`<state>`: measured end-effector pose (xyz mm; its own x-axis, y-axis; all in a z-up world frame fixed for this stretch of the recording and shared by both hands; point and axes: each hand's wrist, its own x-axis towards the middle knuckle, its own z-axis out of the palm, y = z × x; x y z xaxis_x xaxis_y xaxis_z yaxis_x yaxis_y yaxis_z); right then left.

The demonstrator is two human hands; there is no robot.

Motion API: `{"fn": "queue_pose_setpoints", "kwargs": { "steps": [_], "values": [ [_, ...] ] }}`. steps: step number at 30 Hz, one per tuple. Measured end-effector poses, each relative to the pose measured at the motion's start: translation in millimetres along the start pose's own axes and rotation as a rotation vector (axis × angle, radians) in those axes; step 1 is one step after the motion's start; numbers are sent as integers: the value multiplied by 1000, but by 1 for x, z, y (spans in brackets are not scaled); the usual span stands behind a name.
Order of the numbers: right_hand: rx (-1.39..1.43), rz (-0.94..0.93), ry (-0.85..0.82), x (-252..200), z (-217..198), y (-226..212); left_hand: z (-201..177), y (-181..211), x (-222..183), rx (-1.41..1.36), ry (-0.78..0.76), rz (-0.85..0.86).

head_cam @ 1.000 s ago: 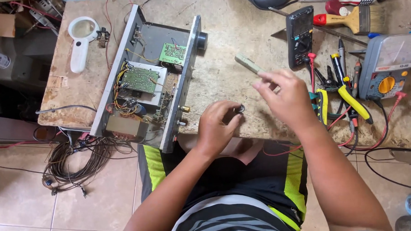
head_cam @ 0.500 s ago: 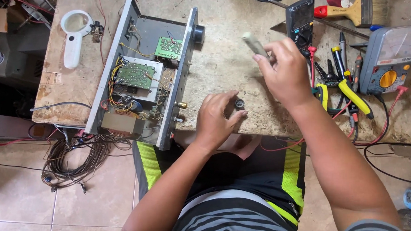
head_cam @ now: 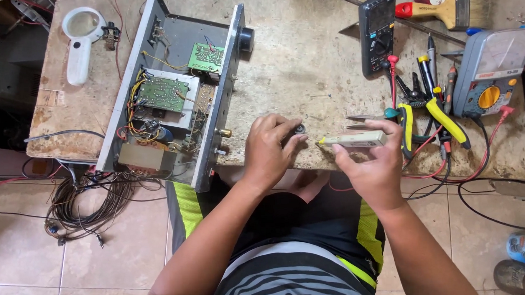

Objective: A person is inspecting and repairing the internal components of an amplifier on a workbench, rotating the chassis and adjusting knobs.

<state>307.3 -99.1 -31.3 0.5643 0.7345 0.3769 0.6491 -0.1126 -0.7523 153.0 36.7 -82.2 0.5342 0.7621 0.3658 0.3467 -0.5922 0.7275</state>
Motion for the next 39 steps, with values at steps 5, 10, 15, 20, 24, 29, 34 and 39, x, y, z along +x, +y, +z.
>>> {"fn": "queue_pose_setpoints", "kwargs": {
  "steps": [5,10,15,20,24,29,34,39],
  "values": [
    [-20,-103,-284,17,-36,-24,-8,3,4,-40,-38,-44],
    [-94,-203,-428,16,-44,-29,-11,6,6,-58,-73,-48],
    [59,-131,-430,8,-40,-30,-14,5,5,-55,-112,-38],
    [584,159,-586,5,-49,-12,-16,4,5,-50,-148,-12],
    [230,78,-556,2,-44,-19,-12,2,4,-53,-119,-2],
    [-258,-166,-525,10,-35,-46,-8,-1,2,-43,-100,-1],
    [-651,-426,-386,-1,-31,-25,-2,-8,0,-42,-70,21],
    [-759,-480,-366,1,-27,-34,-4,-3,1,-52,-42,28]
  ]
}}
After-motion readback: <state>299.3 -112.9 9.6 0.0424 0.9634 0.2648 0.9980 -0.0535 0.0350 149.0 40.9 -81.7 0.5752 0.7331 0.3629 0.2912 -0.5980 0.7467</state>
